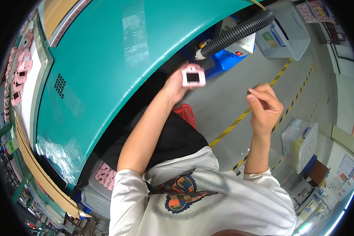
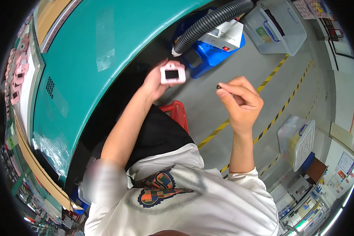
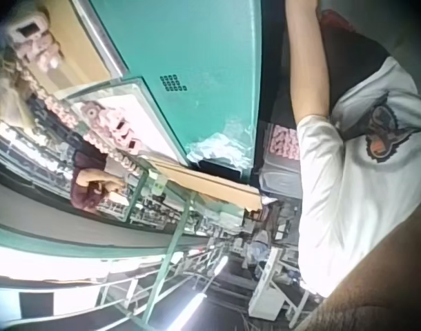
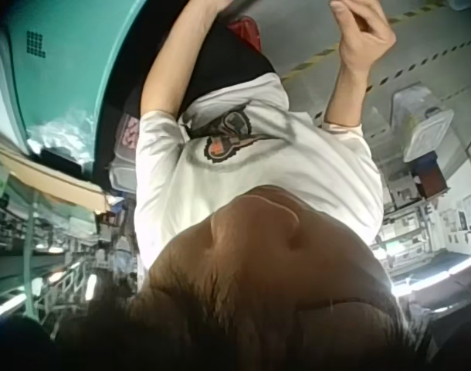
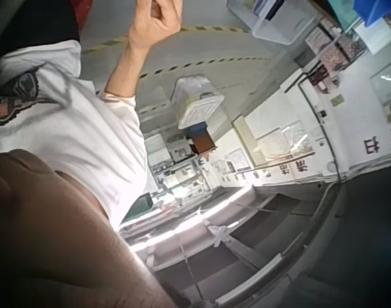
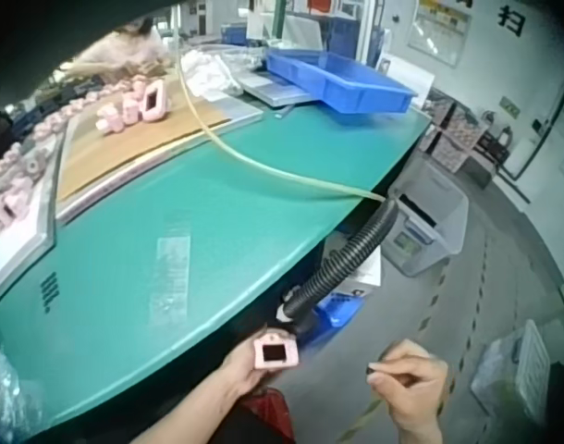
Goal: The user is seen assembling small pink electronic devices, likely toy cameras, by attaching buttons and outer casings at a manual assembly station.
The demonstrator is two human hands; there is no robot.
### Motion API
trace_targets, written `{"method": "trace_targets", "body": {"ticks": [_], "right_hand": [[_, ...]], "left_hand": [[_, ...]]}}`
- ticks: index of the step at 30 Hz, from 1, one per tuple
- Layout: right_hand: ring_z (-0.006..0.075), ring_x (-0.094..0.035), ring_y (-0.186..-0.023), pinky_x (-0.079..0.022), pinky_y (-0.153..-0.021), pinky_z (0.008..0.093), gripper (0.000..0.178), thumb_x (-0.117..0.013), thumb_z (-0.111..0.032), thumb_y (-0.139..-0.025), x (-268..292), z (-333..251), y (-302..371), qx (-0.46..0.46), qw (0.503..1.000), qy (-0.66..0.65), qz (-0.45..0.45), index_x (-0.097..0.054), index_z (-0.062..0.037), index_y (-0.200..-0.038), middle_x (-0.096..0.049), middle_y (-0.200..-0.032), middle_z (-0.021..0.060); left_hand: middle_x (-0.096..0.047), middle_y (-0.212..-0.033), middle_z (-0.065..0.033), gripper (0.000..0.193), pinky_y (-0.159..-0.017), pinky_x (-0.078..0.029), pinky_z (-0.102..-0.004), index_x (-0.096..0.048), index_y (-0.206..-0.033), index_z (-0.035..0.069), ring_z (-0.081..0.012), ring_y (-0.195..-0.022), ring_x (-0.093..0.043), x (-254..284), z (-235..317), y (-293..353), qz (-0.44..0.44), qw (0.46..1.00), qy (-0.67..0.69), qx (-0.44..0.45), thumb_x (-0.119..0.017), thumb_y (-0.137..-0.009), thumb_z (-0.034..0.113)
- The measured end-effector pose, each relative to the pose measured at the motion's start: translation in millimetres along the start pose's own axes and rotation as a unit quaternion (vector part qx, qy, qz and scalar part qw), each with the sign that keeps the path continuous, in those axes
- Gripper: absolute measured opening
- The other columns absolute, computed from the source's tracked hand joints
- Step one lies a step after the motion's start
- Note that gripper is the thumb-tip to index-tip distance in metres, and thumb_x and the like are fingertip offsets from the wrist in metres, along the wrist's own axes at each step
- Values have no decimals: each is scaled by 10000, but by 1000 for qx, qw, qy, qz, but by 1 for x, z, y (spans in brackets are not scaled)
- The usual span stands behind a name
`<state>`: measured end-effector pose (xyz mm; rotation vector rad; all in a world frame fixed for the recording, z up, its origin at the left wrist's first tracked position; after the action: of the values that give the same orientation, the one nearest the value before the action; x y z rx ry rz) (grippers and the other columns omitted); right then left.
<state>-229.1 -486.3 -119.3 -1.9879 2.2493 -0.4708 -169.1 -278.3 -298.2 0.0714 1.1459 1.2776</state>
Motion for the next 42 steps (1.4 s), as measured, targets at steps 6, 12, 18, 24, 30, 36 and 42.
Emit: {"method": "trace_targets", "body": {"ticks": [6,12,18,24,30,36,42], "right_hand": [[133,-500,-647,-393,-577,259,159,-784,66,-728,-61,-24,1,52,978,91,-183,-789,-4,-870,-643,-789,44],[149,-481,-618,-400,-566,257,163,-803,47,-656,-109,-87,5,206,929,69,-301,-777,-12,-805,-601,-725,32],[136,-447,-591,-374,-540,242,153,-808,42,-638,-128,-129,8,266,898,104,-334,-773,-23,-772,-579,-694,14],[133,-426,-587,-356,-531,241,144,-801,50,-637,-136,-150,10,261,899,92,-340,-762,-20,-758,-576,-696,13],[138,-410,-577,-344,-525,248,129,-780,66,-643,-142,-163,11,252,888,132,-362,-733,-13,-734,-560,-693,17],[145,-404,-572,-343,-524,255,119,-753,73,-647,-149,-169,12,265,873,146,-383,-701,-7,-719,-544,-691,21],[146,-405,-575,-343,-527,259,112,-741,66,-644,-152,-171,15,285,859,161,-393,-693,-6,-716,-547,-693,25]], "left_hand": [[-659,-1237,-267,436,-888,-576,-416,-661,-1128,-51,-336,-1049,-668,-22,0,133,-71,991,115,-6,-438,-956,282],[-600,-1303,-237,539,-978,-495,-378,-592,-1254,-63,-321,-1159,-599,-38,20,208,-143,968,5,-208,-426,-792,160],[-600,-1277,-214,584,-991,-469,-355,-552,-1315,-65,-310,-1153,-594,-44,29,253,-107,967,-20,-230,-431,-786,153],[-598,-1270,-202,596,-993,-464,-350,-526,-1340,-63,-294,-1129,-593,-47,30,275,-103,975,37,-191,-442,-795,162],[-598,-1266,-193,560,-983,-462,-342,-523,-1344,-62,-278,-1106,-589,-49,32,284,-90,973,23,-212,-437,-817,107],[-601,-1255,-189,519,-944,-464,-325,-539,-1325,-66,-256,-1068,-579,-50,39,289,-39,941,-119,-315,-440,-826,33],[-608,-1230,-175,485,-898,-454,-298,-576,-1289,-68,-232,-1018,-568,-52,41,291,-11,902,-187,-389,-467,-820,-13]]}}
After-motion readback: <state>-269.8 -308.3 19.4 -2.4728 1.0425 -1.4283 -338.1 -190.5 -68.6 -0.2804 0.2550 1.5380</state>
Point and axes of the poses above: each hand's wrist, its own y-axis away from the middle knuckle, its own x-axis out of the back of the hand, z = x × y, the point moved 5 cm from there along -y, towards the middle knuckle
